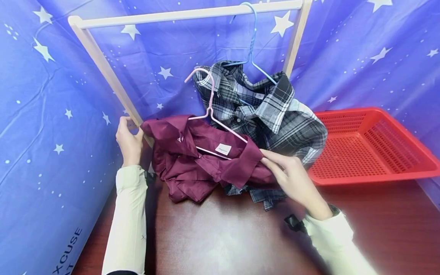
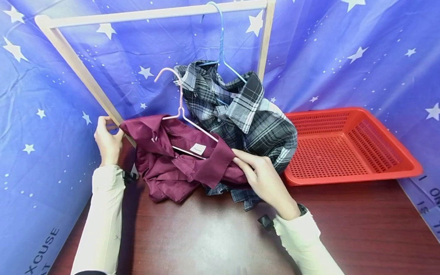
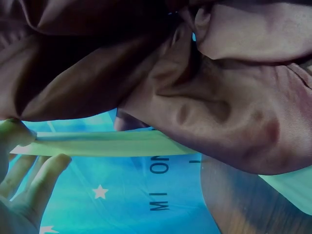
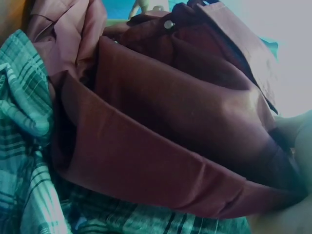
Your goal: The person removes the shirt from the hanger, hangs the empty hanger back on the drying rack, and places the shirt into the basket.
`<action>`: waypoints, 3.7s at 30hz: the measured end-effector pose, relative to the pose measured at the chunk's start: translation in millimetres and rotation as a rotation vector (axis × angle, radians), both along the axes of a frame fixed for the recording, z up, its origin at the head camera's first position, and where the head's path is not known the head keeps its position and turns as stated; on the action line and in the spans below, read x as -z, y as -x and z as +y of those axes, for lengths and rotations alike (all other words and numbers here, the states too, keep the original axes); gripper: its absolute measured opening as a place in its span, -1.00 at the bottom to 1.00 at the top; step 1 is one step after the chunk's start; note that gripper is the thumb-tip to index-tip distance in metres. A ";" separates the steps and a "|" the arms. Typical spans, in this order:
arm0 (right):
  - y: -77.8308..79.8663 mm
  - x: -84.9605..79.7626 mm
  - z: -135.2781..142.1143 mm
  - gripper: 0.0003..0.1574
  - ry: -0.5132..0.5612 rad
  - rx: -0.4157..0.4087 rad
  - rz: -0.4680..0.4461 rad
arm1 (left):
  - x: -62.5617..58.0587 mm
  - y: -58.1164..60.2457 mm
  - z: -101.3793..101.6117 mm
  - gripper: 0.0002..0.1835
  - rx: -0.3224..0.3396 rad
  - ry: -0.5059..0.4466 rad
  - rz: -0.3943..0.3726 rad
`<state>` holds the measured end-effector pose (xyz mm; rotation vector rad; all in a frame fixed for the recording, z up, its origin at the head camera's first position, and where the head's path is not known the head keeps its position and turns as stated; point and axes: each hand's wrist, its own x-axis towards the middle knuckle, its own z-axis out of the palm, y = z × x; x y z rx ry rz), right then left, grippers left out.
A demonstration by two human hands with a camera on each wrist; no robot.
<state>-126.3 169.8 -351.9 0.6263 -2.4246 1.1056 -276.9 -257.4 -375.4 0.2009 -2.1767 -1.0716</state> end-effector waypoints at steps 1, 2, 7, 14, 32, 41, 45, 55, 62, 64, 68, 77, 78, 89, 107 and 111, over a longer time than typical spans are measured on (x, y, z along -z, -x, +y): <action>-0.2 1.2 1.3 -0.63 -0.003 -0.004 -0.006 | 0.2 0.0 -0.4 -0.72 0.000 -0.001 -0.002; -0.5 2.3 2.6 -0.63 -0.007 -0.006 -0.013 | 0.4 0.1 -0.8 -0.72 0.002 -0.002 -0.004; -2.3 6.7 9.5 -0.63 -0.027 -0.021 -0.048 | 0.5 1.0 -2.1 -0.72 0.013 -0.010 -0.006; -6.2 12.1 15.8 -0.63 -0.034 -0.056 -0.082 | 1.5 1.4 -2.9 -0.73 0.024 -0.012 0.003; -9.2 34.0 38.7 -0.61 -0.017 -0.140 -0.201 | 2.8 4.2 -9.4 -0.72 0.085 -0.036 0.023; -9.2 35.9 40.4 -0.60 -0.017 -0.158 -0.223 | -0.4 -3.0 -13.2 -0.64 0.113 -0.048 -0.001; -7.8 37.1 41.4 -0.60 -0.026 -0.159 -0.218 | -5.1 -13.0 -13.4 -0.62 0.082 -0.073 0.000; -5.9 39.2 42.5 -0.61 -0.033 -0.159 -0.216 | -28.4 -56.2 5.6 -0.69 0.094 0.040 0.079; -5.8 39.5 42.8 -0.61 -0.031 -0.164 -0.217 | -33.6 -82.4 27.4 -0.72 0.414 0.047 0.032; -5.7 39.5 42.7 -0.61 -0.031 -0.162 -0.219 | -32.6 -87.5 31.4 -0.72 0.503 0.044 -0.010; -5.2 40.0 42.3 -0.62 -0.033 -0.167 -0.224 | -27.4 -95.7 36.9 -0.68 0.649 0.066 -0.086; -5.6 42.8 43.1 -0.61 -0.027 -0.178 -0.233 | -6.2 -104.0 45.0 -0.66 0.801 0.045 -0.183; -5.7 43.1 43.4 -0.61 -0.028 -0.178 -0.235 | -5.0 -104.9 46.0 -0.67 0.798 0.040 -0.186; -6.0 46.4 46.2 -0.62 -0.043 -0.174 -0.245 | -2.4 -119.1 58.3 -0.68 0.784 0.092 -0.267; -4.9 52.3 46.6 -0.61 -0.035 -0.226 -0.255 | 5.8 -131.3 72.5 -0.77 0.654 0.098 -0.171; -3.0 51.2 45.5 -0.61 -0.041 -0.239 -0.247 | 7.7 -130.4 74.9 -0.79 0.636 0.083 -0.157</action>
